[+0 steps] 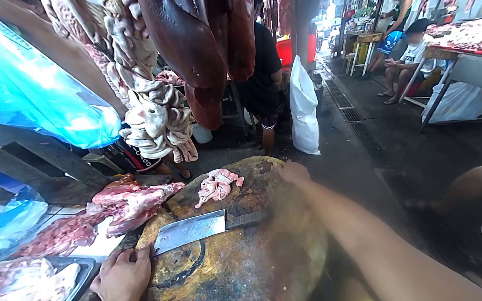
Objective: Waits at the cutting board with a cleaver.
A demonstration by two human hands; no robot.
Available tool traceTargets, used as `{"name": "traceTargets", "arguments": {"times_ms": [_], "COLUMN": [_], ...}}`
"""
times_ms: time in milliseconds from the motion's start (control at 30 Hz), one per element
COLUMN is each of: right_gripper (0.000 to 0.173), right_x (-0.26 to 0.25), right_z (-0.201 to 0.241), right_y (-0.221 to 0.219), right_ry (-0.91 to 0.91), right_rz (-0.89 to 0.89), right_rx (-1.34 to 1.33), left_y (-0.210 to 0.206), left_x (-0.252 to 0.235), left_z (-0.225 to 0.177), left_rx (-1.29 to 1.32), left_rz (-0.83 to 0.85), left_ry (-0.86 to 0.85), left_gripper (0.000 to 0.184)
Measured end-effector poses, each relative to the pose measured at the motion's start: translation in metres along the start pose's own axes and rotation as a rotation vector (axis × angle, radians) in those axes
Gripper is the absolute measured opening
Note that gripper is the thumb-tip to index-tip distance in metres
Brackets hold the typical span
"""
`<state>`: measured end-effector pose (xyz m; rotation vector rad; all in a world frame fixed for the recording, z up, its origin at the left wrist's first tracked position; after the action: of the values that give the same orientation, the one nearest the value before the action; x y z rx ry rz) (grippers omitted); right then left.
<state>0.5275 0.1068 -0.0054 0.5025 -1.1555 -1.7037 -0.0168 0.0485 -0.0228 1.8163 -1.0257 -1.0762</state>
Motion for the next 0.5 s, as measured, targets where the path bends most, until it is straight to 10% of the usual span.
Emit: {"name": "traceTargets", "arguments": {"times_ms": [500], "right_gripper": [0.08], "right_x": [-0.0003], "right_z": [0.0008], "right_y": [0.0012], "right_ry": [-0.007], "right_rz": [0.013], "right_rx": [0.019], "left_y": [0.0016], "left_x": [0.0007], "left_z": [-0.0008], "left_rx": [-0.009], "left_rz": [0.011], "left_ry": [-0.001], "left_gripper": [0.058]}}
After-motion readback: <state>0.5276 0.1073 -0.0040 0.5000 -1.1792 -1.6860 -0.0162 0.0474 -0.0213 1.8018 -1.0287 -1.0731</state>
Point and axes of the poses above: each hand's wrist, its own x-axis away from the middle knuckle, its own y-axis out of the back of the hand, z = x × y, the point moved 3 cm from there along -x, towards the middle knuckle, and after that the axes turned 1 degree about x, right-handed, at the moved point
